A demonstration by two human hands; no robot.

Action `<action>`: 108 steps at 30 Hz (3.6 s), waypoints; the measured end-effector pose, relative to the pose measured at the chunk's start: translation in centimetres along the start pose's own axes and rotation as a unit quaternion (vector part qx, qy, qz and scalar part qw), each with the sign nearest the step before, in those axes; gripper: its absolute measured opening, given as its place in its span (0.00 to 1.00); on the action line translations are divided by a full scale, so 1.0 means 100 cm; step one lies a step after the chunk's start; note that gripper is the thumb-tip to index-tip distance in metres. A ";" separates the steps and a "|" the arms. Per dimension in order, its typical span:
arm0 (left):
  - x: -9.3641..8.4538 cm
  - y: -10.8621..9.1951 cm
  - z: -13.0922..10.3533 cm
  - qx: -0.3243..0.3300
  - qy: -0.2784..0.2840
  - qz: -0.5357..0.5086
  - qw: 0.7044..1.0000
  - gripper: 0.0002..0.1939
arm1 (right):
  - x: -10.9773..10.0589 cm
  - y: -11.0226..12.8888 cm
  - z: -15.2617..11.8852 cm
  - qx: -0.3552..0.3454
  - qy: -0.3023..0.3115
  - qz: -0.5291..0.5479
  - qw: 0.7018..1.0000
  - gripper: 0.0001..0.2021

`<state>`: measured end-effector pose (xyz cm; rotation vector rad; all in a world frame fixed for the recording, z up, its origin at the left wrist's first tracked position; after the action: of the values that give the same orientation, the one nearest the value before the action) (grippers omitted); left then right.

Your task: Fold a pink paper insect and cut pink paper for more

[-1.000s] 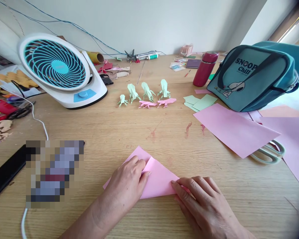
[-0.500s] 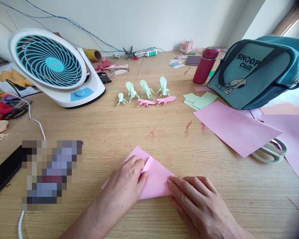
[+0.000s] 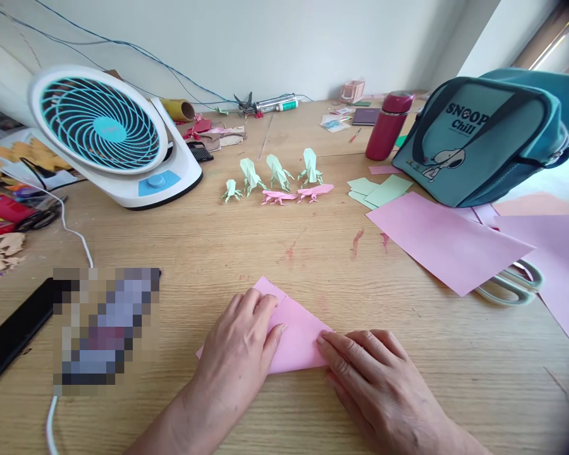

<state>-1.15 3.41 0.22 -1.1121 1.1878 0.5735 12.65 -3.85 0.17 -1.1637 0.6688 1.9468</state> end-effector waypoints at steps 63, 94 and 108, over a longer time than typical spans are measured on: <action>0.001 0.018 -0.073 0.224 -0.040 -0.290 0.929 0.16 | -0.012 0.001 -0.016 0.076 0.032 0.187 0.979 0.22; -0.003 0.035 0.086 0.021 0.033 -0.651 0.758 0.18 | -0.010 -0.087 0.038 0.105 -0.102 0.268 0.952 0.12; 0.020 0.027 0.073 0.013 0.085 -0.657 0.749 0.16 | -0.004 -0.085 0.037 0.083 -0.040 0.278 0.956 0.17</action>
<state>0.43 10.70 -2.85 -1.6665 0.2972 -0.6607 17.85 3.67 1.69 -0.8407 1.1891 2.3237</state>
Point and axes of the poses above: each hand's wrist, its own z-axis towards the middle knuckle, its own x-axis out of the palm, y = z × x, the point moved 8 cm from there along z, towards the middle knuckle, and after that the axes turned 12 degrees about -z, right-handed, at the moved point
